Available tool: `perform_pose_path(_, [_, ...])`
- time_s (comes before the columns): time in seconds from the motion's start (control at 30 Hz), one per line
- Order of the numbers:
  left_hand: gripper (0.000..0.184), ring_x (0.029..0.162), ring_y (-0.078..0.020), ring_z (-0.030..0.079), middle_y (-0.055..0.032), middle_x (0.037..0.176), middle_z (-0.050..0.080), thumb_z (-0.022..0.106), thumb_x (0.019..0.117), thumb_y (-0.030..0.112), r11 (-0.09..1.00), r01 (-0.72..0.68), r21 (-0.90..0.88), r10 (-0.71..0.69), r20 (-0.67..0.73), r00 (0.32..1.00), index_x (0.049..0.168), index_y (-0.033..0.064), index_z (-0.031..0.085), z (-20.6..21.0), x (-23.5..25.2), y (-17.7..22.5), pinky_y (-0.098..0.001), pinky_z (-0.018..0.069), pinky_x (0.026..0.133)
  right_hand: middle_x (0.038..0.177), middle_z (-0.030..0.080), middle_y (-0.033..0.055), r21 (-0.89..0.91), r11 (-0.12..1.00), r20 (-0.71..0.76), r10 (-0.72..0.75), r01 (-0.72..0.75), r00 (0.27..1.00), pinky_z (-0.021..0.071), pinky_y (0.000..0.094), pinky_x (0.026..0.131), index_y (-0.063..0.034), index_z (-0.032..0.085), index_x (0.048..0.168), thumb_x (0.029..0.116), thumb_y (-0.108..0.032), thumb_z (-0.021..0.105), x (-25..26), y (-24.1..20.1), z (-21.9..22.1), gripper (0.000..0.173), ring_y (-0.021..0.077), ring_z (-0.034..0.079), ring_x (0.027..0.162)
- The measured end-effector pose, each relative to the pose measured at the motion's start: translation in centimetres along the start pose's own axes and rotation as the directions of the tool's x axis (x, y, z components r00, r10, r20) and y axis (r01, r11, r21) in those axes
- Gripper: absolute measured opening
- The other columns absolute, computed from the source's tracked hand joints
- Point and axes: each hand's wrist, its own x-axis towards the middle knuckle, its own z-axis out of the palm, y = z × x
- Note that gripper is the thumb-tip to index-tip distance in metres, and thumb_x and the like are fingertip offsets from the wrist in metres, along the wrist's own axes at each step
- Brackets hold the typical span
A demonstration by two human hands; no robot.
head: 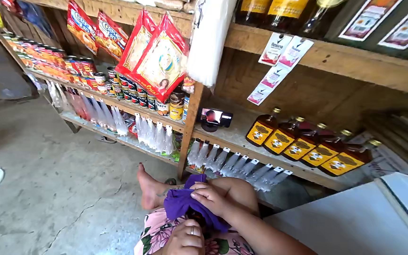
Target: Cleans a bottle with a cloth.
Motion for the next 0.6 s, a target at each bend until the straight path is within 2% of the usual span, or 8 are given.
perform_pose_path(0.2, [0.039,0.072,-0.0169,0.057,-0.004,0.068,0.053,0.044,0.1064,0.032,0.999,-0.03,0.016,0.03,0.027,0.999,0.073,0.0138,0.052,0.4,-0.1,-0.1,-0.0315,0.0481,0.085,0.112,0.072,0.0245,-0.006,0.997,-0.032,0.074,-0.074,0.997,0.0465,0.0338,0.105,0.013,0.073,0.1,0.1038,-0.011,0.051,0.2,2.7,-0.7,0.033,0.0266,0.066,0.114])
perform_pose_path(0.47, [0.04,0.072,-0.017,0.057,-0.0037,0.066,0.053,0.042,0.1071,0.034,1.0,-0.015,0.017,0.014,0.038,0.999,0.073,0.0139,0.051,0.4,0.0,-0.1,-0.0319,0.0484,0.087,0.122,0.067,0.0287,-0.041,0.962,0.04,0.272,-0.271,0.961,0.0425,0.0363,0.11,0.0152,0.071,0.109,0.1058,-0.012,0.049,1.3,4.1,-2.0,0.035,0.0317,0.062,0.122])
perform_pose_path(0.6, [0.041,0.072,-0.0176,0.057,-0.004,0.066,0.053,0.042,0.107,0.034,1.0,-0.002,-0.002,0.002,0.034,0.999,0.073,0.0138,0.051,0.3,0.0,-0.1,-0.0331,0.0485,0.086,0.122,0.067,0.0295,-0.062,0.954,0.047,0.296,-0.293,0.954,0.042,0.0376,0.11,0.0155,0.071,0.11,0.1063,-0.012,0.048,1.8,5.5,-2.1,0.036,0.0337,0.061,0.123])
